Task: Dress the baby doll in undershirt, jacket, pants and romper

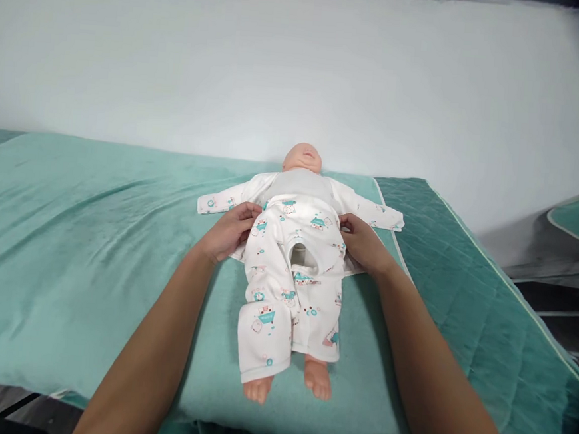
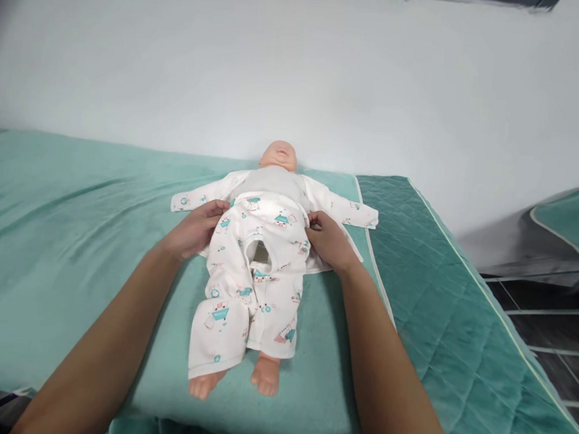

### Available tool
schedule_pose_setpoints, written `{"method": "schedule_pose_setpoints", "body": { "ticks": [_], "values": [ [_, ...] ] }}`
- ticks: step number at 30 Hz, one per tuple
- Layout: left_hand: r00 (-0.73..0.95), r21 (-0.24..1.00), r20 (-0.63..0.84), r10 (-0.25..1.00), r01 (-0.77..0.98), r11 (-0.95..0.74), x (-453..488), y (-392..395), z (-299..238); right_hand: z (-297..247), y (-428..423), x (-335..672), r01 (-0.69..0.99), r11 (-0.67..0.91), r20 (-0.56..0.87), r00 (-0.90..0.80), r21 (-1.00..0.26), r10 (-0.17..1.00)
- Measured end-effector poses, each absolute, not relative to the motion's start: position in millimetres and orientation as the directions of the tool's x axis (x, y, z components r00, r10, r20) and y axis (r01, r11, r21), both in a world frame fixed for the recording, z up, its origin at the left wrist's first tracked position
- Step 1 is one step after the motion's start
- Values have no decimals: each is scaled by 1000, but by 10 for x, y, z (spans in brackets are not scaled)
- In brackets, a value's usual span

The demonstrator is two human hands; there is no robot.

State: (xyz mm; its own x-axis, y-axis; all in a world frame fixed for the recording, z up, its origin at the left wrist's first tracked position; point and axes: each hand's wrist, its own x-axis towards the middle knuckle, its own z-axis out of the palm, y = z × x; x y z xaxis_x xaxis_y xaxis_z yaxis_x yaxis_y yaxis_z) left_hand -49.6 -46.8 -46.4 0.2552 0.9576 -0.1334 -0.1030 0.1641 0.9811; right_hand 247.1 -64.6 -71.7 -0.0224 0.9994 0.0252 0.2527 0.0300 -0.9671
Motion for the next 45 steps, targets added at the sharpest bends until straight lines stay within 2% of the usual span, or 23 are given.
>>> {"method": "schedule_pose_setpoints", "body": {
  "ticks": [6,10,13,16,21,26,28,32,35,39,45],
  "values": [
    [133,999,-42,990,21,40,-419,-479,-477,-755,-587,2443,464,33,103,127,-885,987],
    [-67,969,111,992,230,-93,-381,-454,-528,-710,-586,2403,551,-9,105,174,-834,979],
    [-153,916,159,975,391,-88,-368,-423,-564,-692,-592,2361,599,-11,129,191,-801,973],
    [-73,898,112,991,433,-70,-375,-405,-556,-694,-597,2332,609,-14,135,198,-793,971],
    [138,937,-33,990,348,-17,-376,-440,-458,-715,-576,2371,548,-8,55,98,-836,994],
    [269,982,-162,949,138,129,-332,-489,-411,-733,-550,2444,543,82,89,-12,-836,996],
    [282,983,-184,941,52,176,-314,-492,-421,-735,-556,2437,484,112,111,-30,-868,993],
    [251,981,-157,955,-70,179,-300,-472,-459,-729,-596,2348,159,124,122,-23,-980,992],
    [265,976,-119,957,-147,162,-309,-448,-490,-718,-627,2282,-18,112,113,-23,-994,993],
    [274,965,-100,957,-208,161,-322,-441,-510,-709,-647,2272,-104,83,87,-32,-991,996],
    [235,963,-118,965,-209,169,-358,-434,-540,-680,-657,2295,-227,52,70,-69,-972,995]
  ]
}}
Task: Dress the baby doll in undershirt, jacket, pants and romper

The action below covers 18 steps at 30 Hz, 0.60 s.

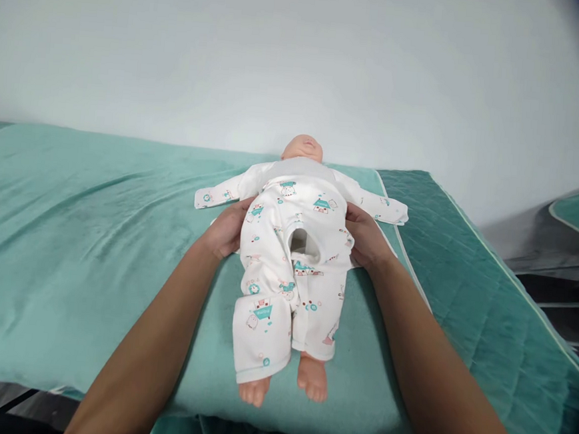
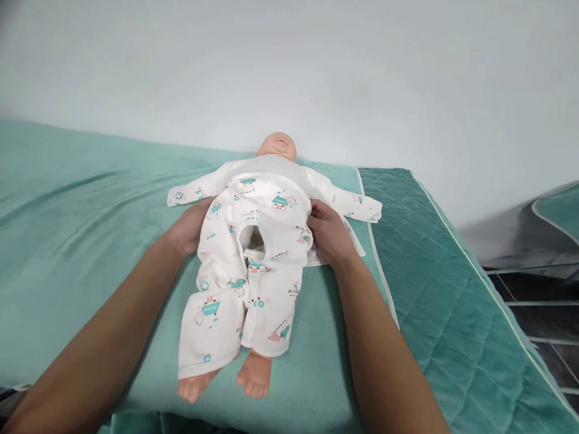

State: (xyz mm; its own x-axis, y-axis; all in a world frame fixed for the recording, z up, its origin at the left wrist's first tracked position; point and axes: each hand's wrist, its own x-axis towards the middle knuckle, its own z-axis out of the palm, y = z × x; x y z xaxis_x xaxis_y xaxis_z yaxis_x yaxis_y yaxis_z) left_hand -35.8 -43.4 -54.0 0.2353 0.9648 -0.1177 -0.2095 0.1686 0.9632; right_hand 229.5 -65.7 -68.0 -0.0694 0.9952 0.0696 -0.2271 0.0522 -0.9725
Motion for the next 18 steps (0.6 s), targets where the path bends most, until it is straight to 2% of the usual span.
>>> {"method": "schedule_pose_setpoints", "body": {
  "ticks": [8,14,18],
  "values": [
    [254,983,-86,963,-135,124,-344,-478,-498,-680,-651,2295,-207,19,31,-56,-978,998],
    [260,997,8,966,-81,13,-290,-531,-439,-697,-632,2277,-218,28,36,-31,-976,999],
    [213,996,23,977,-90,-3,-247,-510,-462,-671,-654,2253,-149,34,34,3,-988,999]
  ]
}}
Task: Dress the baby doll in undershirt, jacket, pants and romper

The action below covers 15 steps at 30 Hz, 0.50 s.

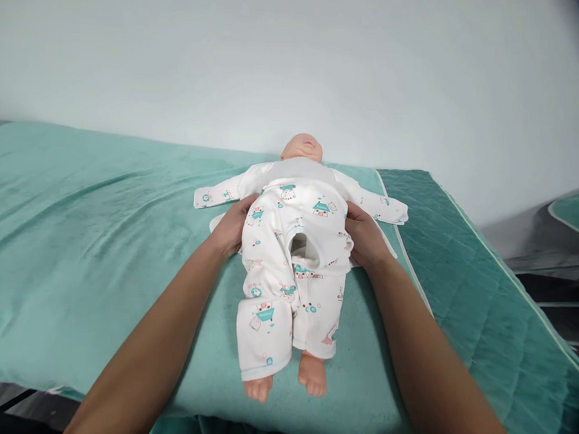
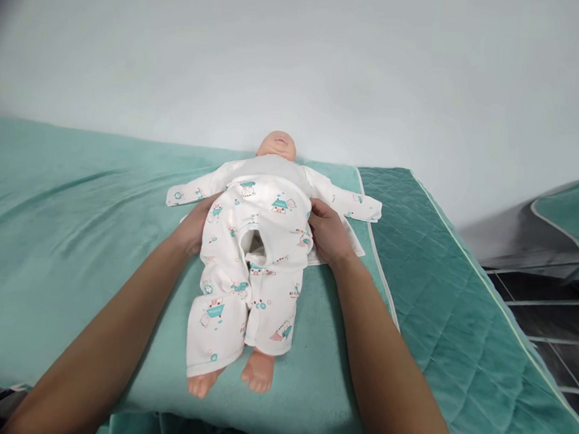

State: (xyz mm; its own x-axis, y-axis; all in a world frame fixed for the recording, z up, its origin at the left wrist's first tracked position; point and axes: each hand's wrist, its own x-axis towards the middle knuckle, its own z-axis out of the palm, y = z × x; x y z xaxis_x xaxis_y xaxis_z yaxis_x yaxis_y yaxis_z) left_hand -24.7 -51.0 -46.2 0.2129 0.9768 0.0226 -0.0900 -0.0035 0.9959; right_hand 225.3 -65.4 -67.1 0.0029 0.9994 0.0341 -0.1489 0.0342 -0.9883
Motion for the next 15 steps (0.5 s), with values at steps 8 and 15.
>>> {"method": "schedule_pose_setpoints", "body": {
  "ticks": [8,15],
  "values": [
    [84,973,225,971,42,-229,-179,-514,-465,-698,-645,2249,71,130,138,126,-989,982],
    [-5,953,246,969,186,-241,-250,-428,-585,-758,-595,2265,293,194,247,157,-936,956]
  ]
}}
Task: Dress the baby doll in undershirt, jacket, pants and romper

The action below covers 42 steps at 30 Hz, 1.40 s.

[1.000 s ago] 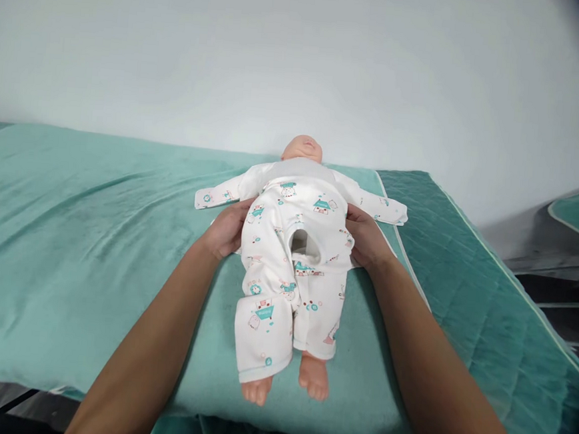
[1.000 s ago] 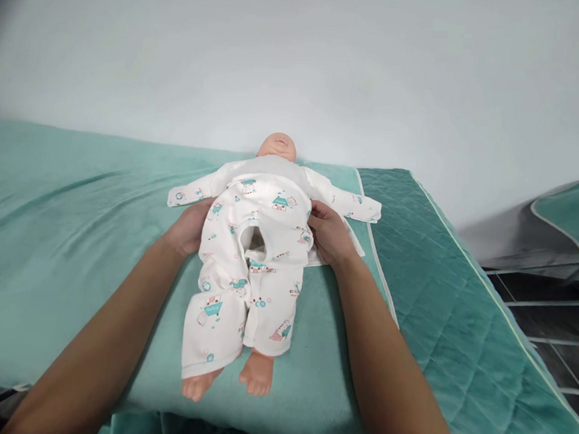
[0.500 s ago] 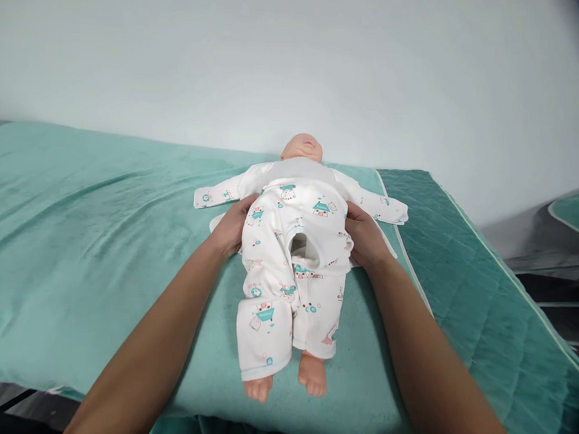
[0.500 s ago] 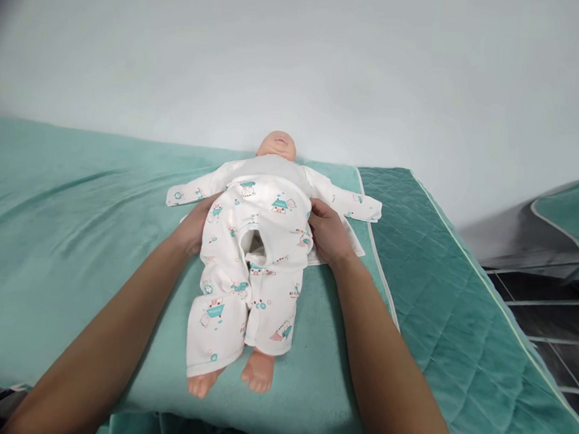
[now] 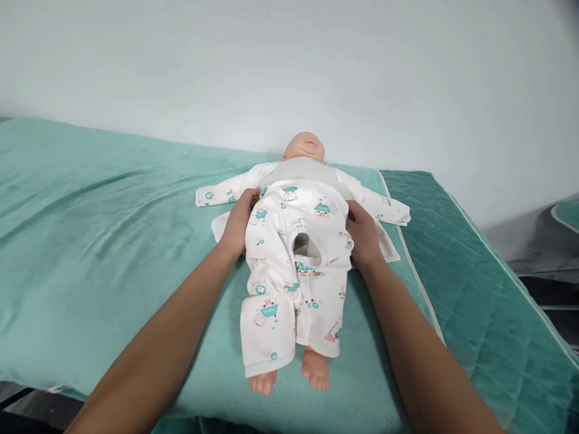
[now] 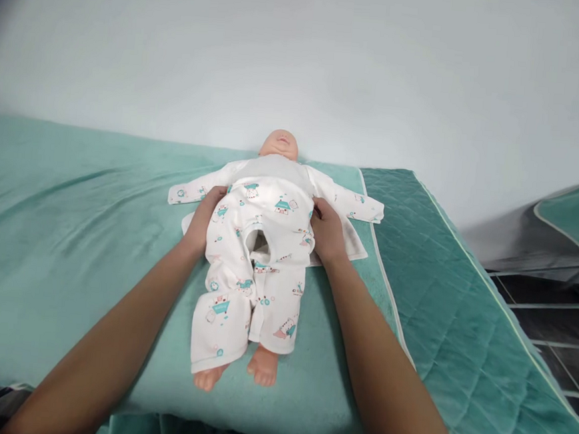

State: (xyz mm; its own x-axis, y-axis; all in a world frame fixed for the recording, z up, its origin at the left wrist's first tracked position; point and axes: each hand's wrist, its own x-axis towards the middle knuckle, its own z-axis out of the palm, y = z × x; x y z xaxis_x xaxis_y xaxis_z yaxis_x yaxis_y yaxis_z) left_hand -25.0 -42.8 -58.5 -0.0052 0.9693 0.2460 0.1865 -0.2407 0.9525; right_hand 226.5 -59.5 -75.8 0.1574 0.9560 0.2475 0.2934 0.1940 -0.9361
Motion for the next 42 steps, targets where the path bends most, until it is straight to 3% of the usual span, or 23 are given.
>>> {"method": "schedule_pose_setpoints", "body": {
  "ticks": [5,11,23,28,35,39,42],
  "values": [
    [-135,950,290,947,158,-268,-262,-404,-536,-782,-550,2270,313,217,308,276,-924,910],
    [-70,906,388,919,209,-367,-242,-438,-427,-693,-607,2245,357,334,448,308,-872,839],
    [103,890,369,924,249,-383,-253,-443,-383,-567,-635,2289,321,473,520,73,-820,851],
    [140,768,499,855,385,-512,-238,-367,-421,-579,-546,2369,322,482,500,-29,-815,866],
    [64,486,791,609,539,-688,-193,-321,-515,-512,-515,2371,419,494,506,-90,-762,858],
    [41,509,778,627,543,-668,-188,-306,-564,-527,-525,2328,457,573,610,-80,-681,788],
    [58,574,727,684,495,-653,-191,-310,-572,-567,-517,2304,468,532,595,-16,-705,803]
  ]
}}
